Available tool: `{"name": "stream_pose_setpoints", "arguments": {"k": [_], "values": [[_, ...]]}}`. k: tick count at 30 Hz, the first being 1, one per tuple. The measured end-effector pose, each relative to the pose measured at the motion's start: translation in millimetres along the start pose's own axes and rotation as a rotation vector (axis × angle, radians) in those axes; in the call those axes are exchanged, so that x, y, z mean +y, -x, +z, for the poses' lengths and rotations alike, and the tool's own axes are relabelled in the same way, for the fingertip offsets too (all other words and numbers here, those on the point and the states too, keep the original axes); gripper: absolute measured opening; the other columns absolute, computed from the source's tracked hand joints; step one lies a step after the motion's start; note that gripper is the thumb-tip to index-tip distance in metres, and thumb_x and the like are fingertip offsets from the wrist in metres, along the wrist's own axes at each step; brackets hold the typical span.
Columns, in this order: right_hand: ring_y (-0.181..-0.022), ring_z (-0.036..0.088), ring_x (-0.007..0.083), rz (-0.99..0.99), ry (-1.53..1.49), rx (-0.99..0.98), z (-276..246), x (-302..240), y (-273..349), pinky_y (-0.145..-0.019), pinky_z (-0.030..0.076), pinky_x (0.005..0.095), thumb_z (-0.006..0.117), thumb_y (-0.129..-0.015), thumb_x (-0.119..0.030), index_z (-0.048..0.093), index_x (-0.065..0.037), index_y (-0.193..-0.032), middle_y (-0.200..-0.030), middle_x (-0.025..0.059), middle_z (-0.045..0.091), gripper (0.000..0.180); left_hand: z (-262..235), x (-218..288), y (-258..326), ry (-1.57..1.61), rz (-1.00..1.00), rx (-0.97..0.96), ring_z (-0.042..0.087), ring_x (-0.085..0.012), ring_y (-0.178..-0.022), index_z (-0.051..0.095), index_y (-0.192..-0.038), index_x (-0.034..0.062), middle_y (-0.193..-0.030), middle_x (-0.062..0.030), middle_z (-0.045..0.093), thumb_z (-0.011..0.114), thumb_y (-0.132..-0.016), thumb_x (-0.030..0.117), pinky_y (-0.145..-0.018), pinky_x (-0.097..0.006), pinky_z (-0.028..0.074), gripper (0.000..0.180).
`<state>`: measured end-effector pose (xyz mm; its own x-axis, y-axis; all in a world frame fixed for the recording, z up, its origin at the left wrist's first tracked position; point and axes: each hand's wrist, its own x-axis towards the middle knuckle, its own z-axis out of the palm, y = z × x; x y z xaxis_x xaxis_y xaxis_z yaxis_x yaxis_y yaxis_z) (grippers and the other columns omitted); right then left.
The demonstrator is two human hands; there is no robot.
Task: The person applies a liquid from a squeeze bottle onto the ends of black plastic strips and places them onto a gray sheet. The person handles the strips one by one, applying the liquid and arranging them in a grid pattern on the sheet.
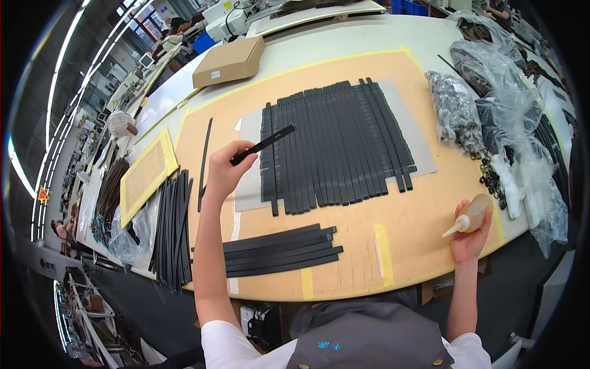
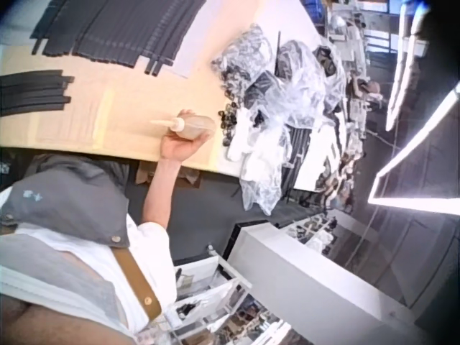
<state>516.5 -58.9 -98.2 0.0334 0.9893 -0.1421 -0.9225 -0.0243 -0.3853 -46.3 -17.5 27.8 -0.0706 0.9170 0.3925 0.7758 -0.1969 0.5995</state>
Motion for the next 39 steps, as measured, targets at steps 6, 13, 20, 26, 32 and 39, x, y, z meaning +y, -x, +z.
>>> {"name": "stream_pose_setpoints", "arguments": {"k": [6,13,20,26,32,39], "values": [[-0.109,0.067,0.0254,-0.056,-0.024,0.036,7,-2,-9,-0.099,0.059,0.037,0.067,-0.096,-0.045,0.058,-0.002,-0.126,-0.117,0.0119,0.065,0.053,55,-50,-139,0.113,0.09,-0.015,0.06,-0.0098,-0.072,0.071,-0.104,0.0013,-0.079,-0.0037,0.068,0.078,-0.084,0.008,-0.067,-0.025,0.049,0.022],[-0.108,0.066,0.0261,-0.151,-0.003,0.079,7,-6,-34,-0.098,0.058,0.0388,0.066,-0.097,-0.044,0.058,-0.003,-0.128,-0.117,0.012,0.065,0.052,162,-47,-232,0.232,0.102,-0.109,0.063,-0.0109,-0.076,0.071,-0.106,0.0014,-0.084,-0.0054,0.072,0.075,-0.085,0.011,-0.071,-0.027,0.051,0.023],[-0.107,0.066,0.0281,-0.142,-0.041,0.066,-3,-7,-41,-0.096,0.058,0.0405,0.062,-0.1,-0.045,0.056,-0.004,-0.132,-0.118,0.0153,0.064,0.053,247,-42,-268,0.115,0.168,-0.215,0.063,-0.0174,-0.085,0.073,-0.102,0.0009,-0.093,-0.0071,0.067,0.076,-0.084,0.012,-0.078,-0.032,0.052,0.022],[-0.11,0.064,0.0309,-0.032,-0.153,0.061,-20,-16,-36,-0.096,0.058,0.043,0.06,-0.1,-0.048,0.049,-0.003,-0.138,-0.124,0.0177,0.06,0.06,288,-45,-287,0.102,0.213,-0.244,0.062,-0.0182,-0.085,0.074,-0.102,0.0019,-0.093,-0.0075,0.065,0.077,-0.083,0.013,-0.079,-0.032,0.052,0.023],[-0.115,0.063,0.0336,0.117,-0.275,-0.068,-2,-15,-37,-0.097,0.058,0.0448,0.059,-0.1,-0.05,0.047,0.0,-0.138,-0.128,0.0194,0.059,0.063,301,-45,-292,0.037,0.232,-0.285,0.061,-0.0206,-0.089,0.074,-0.102,0.0029,-0.093,-0.0083,0.066,0.078,-0.082,0.014,-0.081,-0.034,0.051,0.023],[-0.117,0.063,0.0328,0.026,-0.195,-0.007,-17,-16,-36,-0.101,0.055,0.0455,0.058,-0.101,-0.05,0.049,0.0,-0.138,-0.128,0.0194,0.06,0.063,298,-48,-293,0.019,0.222,-0.253,0.057,-0.0224,-0.094,0.074,-0.101,0.0043,-0.093,-0.0078,0.066,0.076,-0.084,0.016,-0.084,-0.036,0.05,0.021]]}}
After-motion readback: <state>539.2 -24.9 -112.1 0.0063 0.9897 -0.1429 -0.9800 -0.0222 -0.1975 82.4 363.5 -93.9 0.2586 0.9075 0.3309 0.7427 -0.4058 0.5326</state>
